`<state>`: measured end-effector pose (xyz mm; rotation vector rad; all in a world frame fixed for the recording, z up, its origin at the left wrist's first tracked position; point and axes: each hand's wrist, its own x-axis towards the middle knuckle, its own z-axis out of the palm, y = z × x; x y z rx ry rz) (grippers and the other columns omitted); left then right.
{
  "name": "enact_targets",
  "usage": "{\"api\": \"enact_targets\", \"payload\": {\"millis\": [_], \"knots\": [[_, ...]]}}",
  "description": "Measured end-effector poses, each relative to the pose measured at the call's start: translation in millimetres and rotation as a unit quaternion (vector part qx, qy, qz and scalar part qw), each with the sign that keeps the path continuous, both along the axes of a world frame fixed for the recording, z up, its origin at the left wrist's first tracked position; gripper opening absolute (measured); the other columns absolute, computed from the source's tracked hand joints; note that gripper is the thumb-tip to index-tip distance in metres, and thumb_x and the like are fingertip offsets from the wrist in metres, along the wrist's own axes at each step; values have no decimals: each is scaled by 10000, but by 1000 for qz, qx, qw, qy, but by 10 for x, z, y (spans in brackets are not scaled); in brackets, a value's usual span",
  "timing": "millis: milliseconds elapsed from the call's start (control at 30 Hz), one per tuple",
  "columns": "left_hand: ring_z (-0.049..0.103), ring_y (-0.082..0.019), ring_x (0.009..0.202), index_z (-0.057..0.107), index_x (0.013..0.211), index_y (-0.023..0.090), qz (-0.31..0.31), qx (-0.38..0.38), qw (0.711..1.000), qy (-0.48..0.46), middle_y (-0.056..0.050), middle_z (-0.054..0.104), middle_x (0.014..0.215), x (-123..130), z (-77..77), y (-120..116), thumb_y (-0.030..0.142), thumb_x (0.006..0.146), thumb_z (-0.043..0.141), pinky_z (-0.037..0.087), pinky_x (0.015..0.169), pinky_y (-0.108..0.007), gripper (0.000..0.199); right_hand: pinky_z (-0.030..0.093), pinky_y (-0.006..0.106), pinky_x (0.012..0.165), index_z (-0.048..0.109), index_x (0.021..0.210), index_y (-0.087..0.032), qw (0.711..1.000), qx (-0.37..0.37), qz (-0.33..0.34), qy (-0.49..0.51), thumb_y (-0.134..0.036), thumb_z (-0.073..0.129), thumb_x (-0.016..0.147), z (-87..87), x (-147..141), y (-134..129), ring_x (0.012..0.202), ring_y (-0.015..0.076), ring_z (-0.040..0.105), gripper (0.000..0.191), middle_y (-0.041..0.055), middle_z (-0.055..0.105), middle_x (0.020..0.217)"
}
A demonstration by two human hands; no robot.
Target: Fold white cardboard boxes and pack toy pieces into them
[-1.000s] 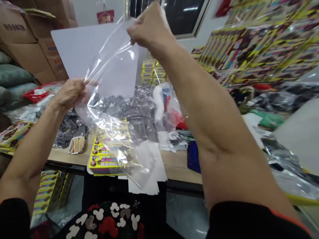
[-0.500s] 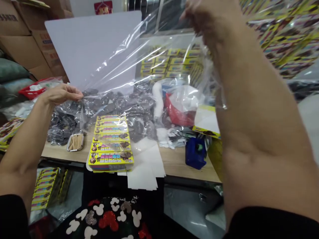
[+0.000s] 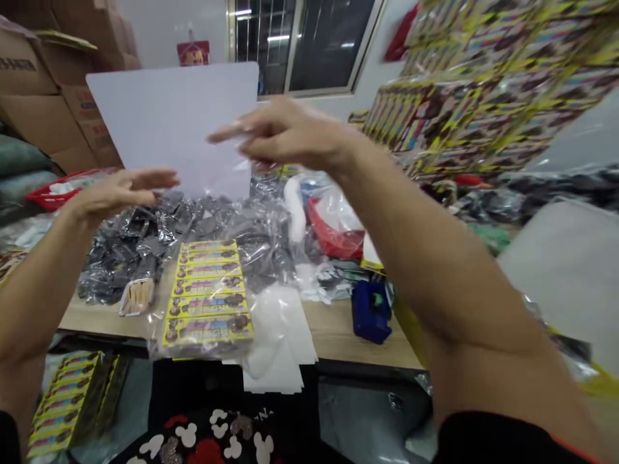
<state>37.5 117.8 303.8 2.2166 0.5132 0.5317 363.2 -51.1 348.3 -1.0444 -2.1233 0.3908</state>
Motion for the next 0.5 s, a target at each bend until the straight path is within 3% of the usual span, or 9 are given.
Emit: {"api": "enact_targets", "payload": {"millis": [67,133,233,333,400,500], "knots": [[637,-332,1358,678,1383,205,-101,-51,983,-145,-86,731,1361,298,158,-314,403,764,823,509,1122,-441,666,313,130,461,733,1316,-123,990,-6,97,-105,-83,618,975,34,-448,-42,500,17,436,362,-93,536,625],[708,-285,1213,662,1345,155,-171,-100,954,-227,-82,741,1239,541,260,-540,327,786,743,546,1063,-416,590,302,127,452,734,1133,-116,979,27,126,-158,-81,616,945,117,-765,-98,528,12,420,224,-67,574,734],[753,-207,920,655,1299,114,-142,-157,951,-227,-66,721,980,657,297,-645,256,885,618,588,856,-347,439,296,160,441,684,920,-152,985,88,39,-141,-162,617,969,278,-927,-197,567,48,422,84,-41,538,723],[747,-239,894,674,1208,141,-75,-192,957,-203,-66,692,852,560,215,-606,379,936,642,597,793,-356,362,273,188,460,658,798,-184,982,130,-57,-128,-122,602,970,387,-892,-246,602,70,399,191,-34,451,645],[737,-286,921,686,1070,179,-105,-200,950,-214,-61,657,774,499,119,-605,505,849,732,615,824,-416,396,222,176,458,631,731,-166,981,133,-74,-123,-44,575,941,410,-866,-219,569,45,347,249,-54,416,612],[718,-303,858,619,818,222,-211,-216,926,-227,-45,568,677,473,-19,-703,545,726,781,626,841,-503,373,205,174,424,671,736,-165,994,87,-54,-42,-79,592,958,415,-832,-97,464,31,328,251,-87,384,506]]}}
